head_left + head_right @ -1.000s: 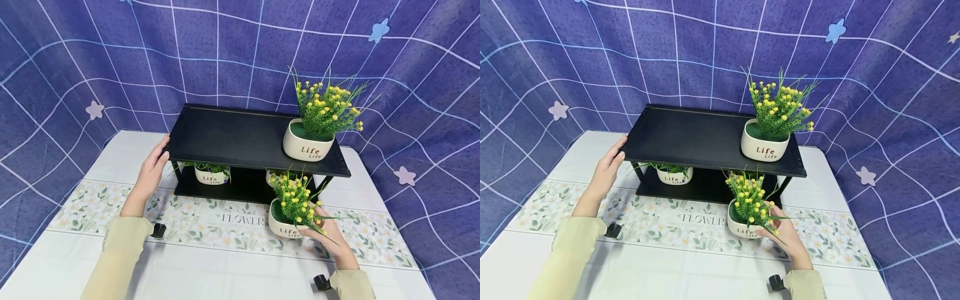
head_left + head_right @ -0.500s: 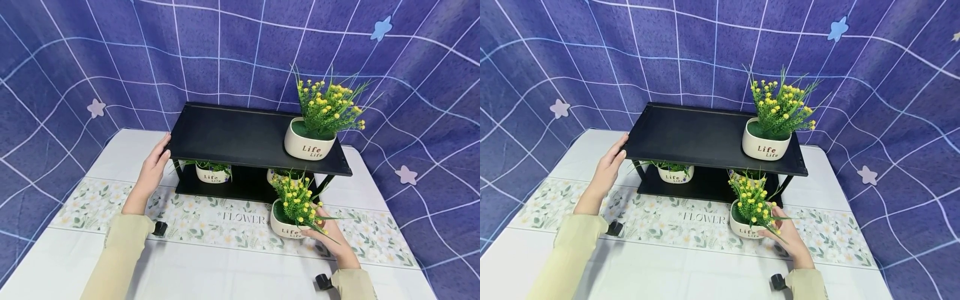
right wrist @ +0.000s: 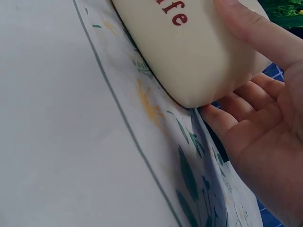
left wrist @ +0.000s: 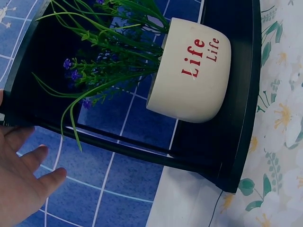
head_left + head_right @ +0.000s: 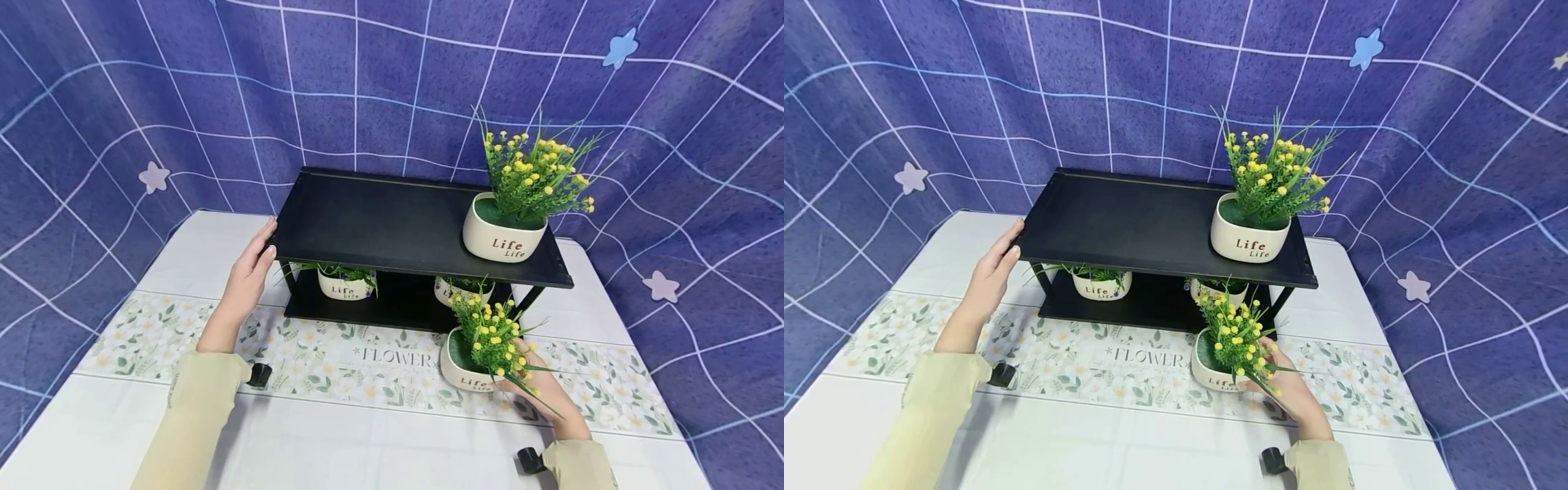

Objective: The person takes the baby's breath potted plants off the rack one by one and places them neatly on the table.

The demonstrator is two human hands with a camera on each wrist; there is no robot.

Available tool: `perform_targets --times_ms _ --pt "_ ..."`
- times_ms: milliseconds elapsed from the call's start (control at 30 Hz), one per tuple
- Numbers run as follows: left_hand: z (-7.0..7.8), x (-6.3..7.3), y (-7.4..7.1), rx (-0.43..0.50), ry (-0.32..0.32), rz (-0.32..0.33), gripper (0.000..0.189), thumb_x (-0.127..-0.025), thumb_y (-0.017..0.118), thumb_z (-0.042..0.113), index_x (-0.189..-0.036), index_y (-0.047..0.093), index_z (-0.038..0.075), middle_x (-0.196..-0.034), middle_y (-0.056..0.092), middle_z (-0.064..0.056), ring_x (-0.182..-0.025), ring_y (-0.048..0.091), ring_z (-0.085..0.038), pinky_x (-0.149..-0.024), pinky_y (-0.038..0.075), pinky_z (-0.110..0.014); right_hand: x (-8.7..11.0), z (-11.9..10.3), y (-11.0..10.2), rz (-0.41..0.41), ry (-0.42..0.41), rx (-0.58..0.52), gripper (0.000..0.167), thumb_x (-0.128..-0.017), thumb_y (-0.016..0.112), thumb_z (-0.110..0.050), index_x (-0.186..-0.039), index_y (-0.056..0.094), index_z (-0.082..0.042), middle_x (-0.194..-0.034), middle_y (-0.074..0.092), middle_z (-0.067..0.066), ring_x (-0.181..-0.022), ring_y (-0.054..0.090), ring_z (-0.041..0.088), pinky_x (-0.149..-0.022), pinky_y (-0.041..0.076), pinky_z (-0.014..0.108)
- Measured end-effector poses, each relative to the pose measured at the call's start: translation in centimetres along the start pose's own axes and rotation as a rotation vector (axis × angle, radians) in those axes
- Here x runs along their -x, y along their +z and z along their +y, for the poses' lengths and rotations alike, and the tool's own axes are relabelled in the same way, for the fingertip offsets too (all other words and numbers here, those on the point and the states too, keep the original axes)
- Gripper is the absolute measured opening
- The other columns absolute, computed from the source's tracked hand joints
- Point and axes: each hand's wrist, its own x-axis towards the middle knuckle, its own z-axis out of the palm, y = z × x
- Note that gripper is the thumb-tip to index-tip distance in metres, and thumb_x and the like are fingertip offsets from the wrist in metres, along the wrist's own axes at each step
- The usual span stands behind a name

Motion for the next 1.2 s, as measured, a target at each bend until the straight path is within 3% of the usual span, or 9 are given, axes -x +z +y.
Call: perform_targets --times_ms 200,367,533,700,933,1100,1200 --pt "-1.8 -0.5 -0.1 -0.024 -0.025 0.004 0.049 -0.105 0.039 0.014 -0.152 0.03 0.003 -0.161 0.022 -0.012 -0.149 0.017 -0.034 -0.12 0.016 -0.051 0.0 0.0 0.0 -0.009 -0.029 -0.033 0.09 -0.079 0.073 -0.013 -0.15 0.02 0.005 -0.147 0.032 0.037 -0.129 0.042 0.054 -0.103 0.04 0.064" --pt "-3.4 -0.9 -0.1 -0.032 -0.017 0.012 0.049 -0.105 0.039 0.015 -0.152 0.03 0.006 -0.162 0.021 -0.01 -0.15 0.017 -0.032 -0.121 0.016 -0.049 0.1 0.0 0.0 -0.002 -0.046 0.022 0.089 -0.081 0.072 -0.02 -0.15 0.023 0.007 -0.151 0.031 0.033 -0.136 0.033 0.052 -0.109 0.031 0.065" --pt "-3.6 -0.8 -0.1 -0.025 -0.008 0.015 0.048 -0.105 0.038 0.012 -0.151 0.03 0.002 -0.161 0.021 -0.014 -0.149 0.016 -0.035 -0.121 0.015 -0.05 0.5 -0.3 0.0 0.007 -0.061 0.076 0.086 -0.083 0.07 -0.023 -0.149 0.026 0.009 -0.149 0.035 0.031 -0.136 0.036 0.049 -0.109 0.032 0.063" --pt "-3.6 -0.8 -0.1 -0.033 -0.01 0.016 0.048 -0.105 0.038 0.015 -0.152 0.03 0.006 -0.161 0.022 -0.009 -0.15 0.018 -0.032 -0.121 0.016 -0.048 0.7 -1.0 0.0 -0.017 0.013 0.039 0.089 -0.083 0.072 -0.025 -0.151 0.023 0.004 -0.151 0.031 0.031 -0.137 0.034 0.049 -0.11 0.034 0.061" --pt "-3.8 -1.1 0.0 -0.03 -0.005 0.02 0.048 -0.105 0.038 0.014 -0.152 0.03 0.004 -0.161 0.022 -0.014 -0.149 0.017 -0.034 -0.121 0.015 -0.049 0.5 -0.9 0.1 -0.025 -0.015 -0.002 0.087 -0.082 0.074 -0.019 -0.152 0.025 -0.002 -0.149 0.041 0.024 -0.132 0.044 0.038 -0.106 0.043 0.044" --pt "-3.6 -0.9 -0.1 -0.029 0.007 0.018 0.048 -0.105 0.039 0.016 -0.152 0.031 0.009 -0.161 0.023 -0.011 -0.149 0.019 -0.031 -0.122 0.018 -0.027 0.6 -0.9 -0.1 -0.034 -0.006 0.021 0.089 -0.081 0.075 -0.021 -0.152 0.025 0.0 -0.149 0.038 0.028 -0.132 0.043 0.045 -0.106 0.041 0.056" --pt "-3.6 -0.7 0.0 -0.021 0.004 0.017 0.048 -0.105 0.039 0.02 -0.152 0.032 0.012 -0.161 0.024 -0.009 -0.15 0.019 -0.026 -0.118 0.019 -0.015 0.6 -0.9 -0.4 -0.042 -0.028 0.09 0.09 -0.081 0.075 -0.023 -0.15 0.025 0.004 -0.149 0.035 0.032 -0.133 0.039 0.05 -0.106 0.038 0.061"
